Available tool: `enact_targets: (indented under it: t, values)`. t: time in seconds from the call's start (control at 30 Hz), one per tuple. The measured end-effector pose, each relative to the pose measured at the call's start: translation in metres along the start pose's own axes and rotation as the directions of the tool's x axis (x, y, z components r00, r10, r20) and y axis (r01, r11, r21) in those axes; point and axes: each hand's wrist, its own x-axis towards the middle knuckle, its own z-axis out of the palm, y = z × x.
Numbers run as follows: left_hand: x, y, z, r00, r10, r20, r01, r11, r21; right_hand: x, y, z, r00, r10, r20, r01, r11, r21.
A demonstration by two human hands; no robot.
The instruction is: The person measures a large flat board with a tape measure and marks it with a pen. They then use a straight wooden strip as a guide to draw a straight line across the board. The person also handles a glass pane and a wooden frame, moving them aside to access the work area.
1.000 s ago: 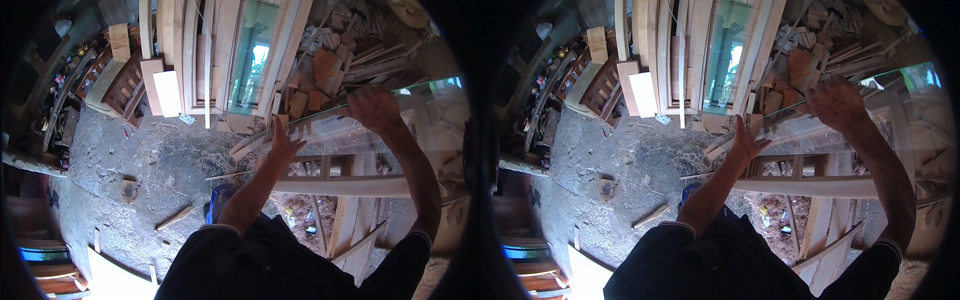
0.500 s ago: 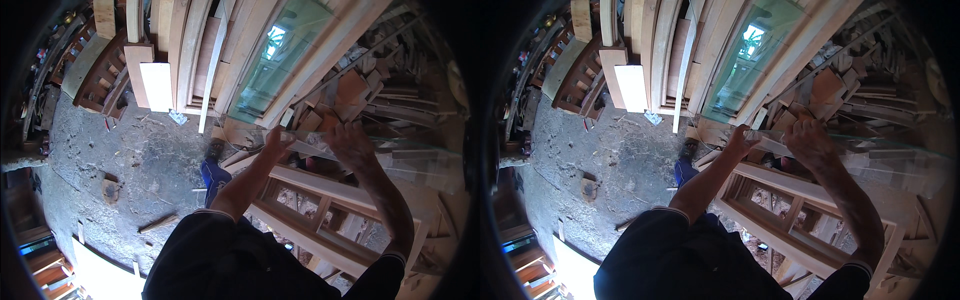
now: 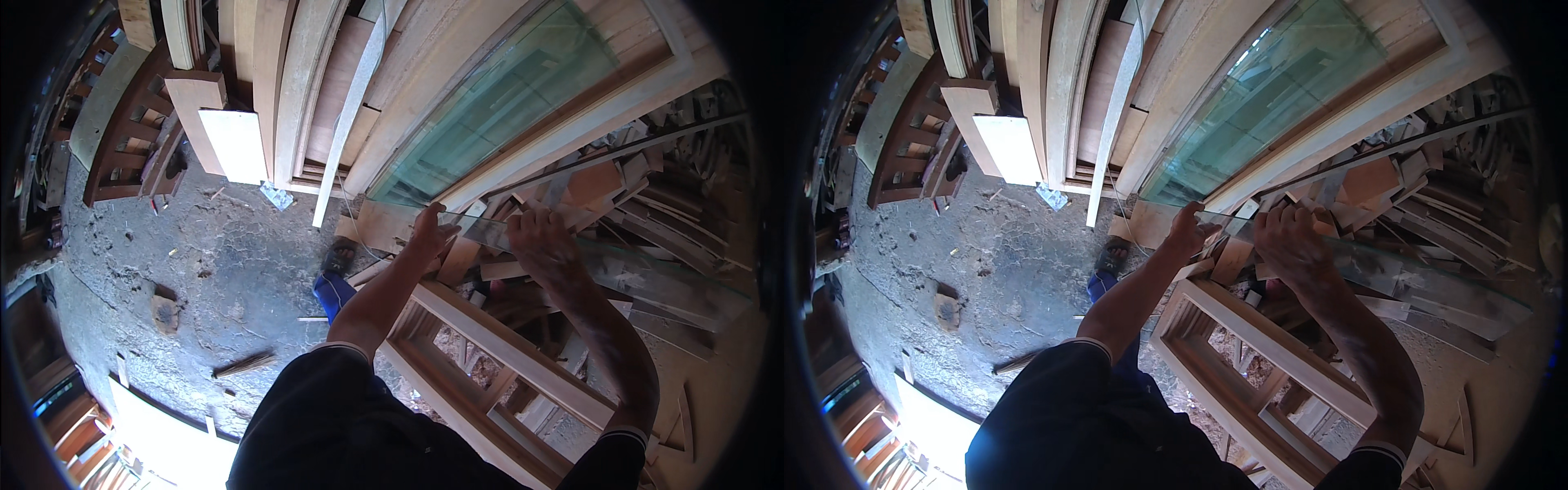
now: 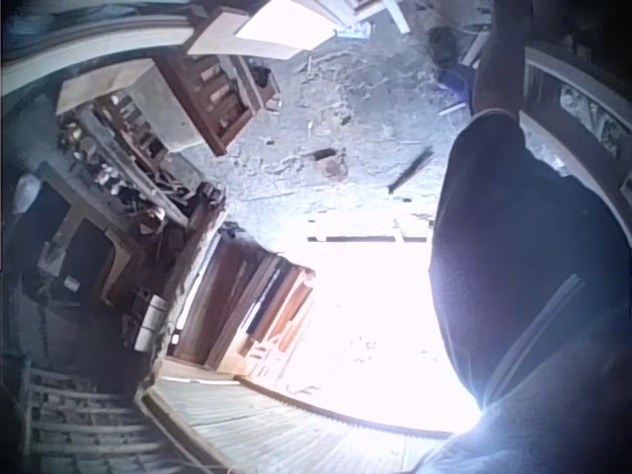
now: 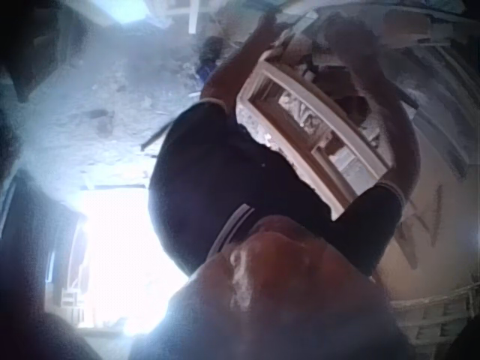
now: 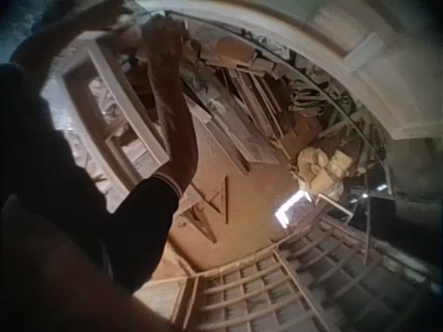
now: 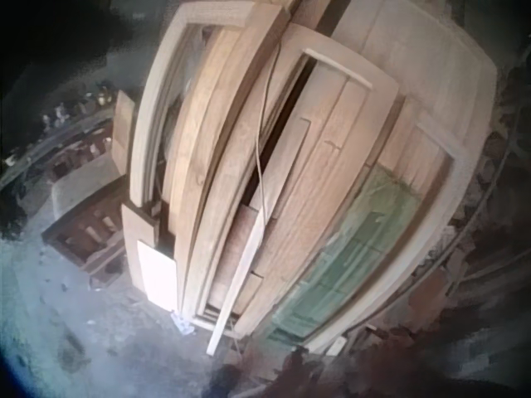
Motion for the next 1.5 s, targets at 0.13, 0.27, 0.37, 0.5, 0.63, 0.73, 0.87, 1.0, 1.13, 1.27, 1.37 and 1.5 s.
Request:
enact_targets:
  t: [0.13,0.27,0.37,0.5,0.63,0.73,0.87,1.0,1.13,1.27,1.37,1.5]
  values:
    - [0.002,0.037,0.016,0.969,-0.24,-0.051,0.2,0.893,-0.404,0.024,0.009,0.005,0.996,-0.004,0.092,-0.002,0.997,0.072]
    - [0.022,0.037,0.007,0.982,-0.189,-0.018,0.157,0.861,-0.485,0.05,0.013,0.011,0.994,-0.043,0.105,0.039,0.999,0.038]
    - [0.024,0.042,0.008,0.99,-0.143,-0.014,0.124,0.9,-0.418,0.064,0.017,0.018,0.994,-0.066,0.088,0.061,0.996,0.067]
    - [0.035,0.047,0.005,0.979,-0.202,-0.032,0.159,0.851,-0.5,0.074,0.015,0.027,0.992,-0.071,0.106,0.06,0.993,0.106]
    - [0.052,0.036,-0.005,0.987,-0.152,-0.055,0.118,0.908,-0.403,0.08,0.01,0.041,0.995,-0.056,0.084,0.04,0.984,0.175]
    - [0.089,0.022,-0.039,0.998,0.024,0.053,-0.008,0.963,-0.269,0.102,0.019,0.042,0.993,-0.114,0.02,0.107,0.973,0.203]
    - [0.05,0.053,-0.026,0.877,0.345,0.334,-0.42,0.212,0.883,0.098,0.026,0.06,0.991,-0.121,0.057,0.113,0.985,0.129]
    - [0.038,0.129,0.039,0.84,0.46,-0.288,-0.355,0.867,0.351,0.104,0.032,0.064,0.987,-0.124,0.101,0.113,0.988,0.107]
    - [-0.043,0.237,0.137,0.664,0.696,0.272,-0.748,0.61,0.263,0.115,0.045,0.079,0.98,-0.161,0.12,0.126,0.958,0.258]
    - [-0.072,0.293,0.236,0.426,0.486,0.763,-0.822,0.56,0.103,0.124,0.064,0.081,0.992,-0.047,0.115,0.051,0.998,-0.034]
    - [-0.061,0.306,0.289,0.42,0.301,0.856,-0.805,0.559,0.199,0.139,0.073,0.119,0.988,-0.077,0.132,0.086,0.994,-0.066]
    - [-0.028,0.325,0.298,0.495,0.195,0.846,-0.747,0.593,0.3,0.173,0.084,0.115,0.993,0.002,0.114,0.013,0.991,-0.13]
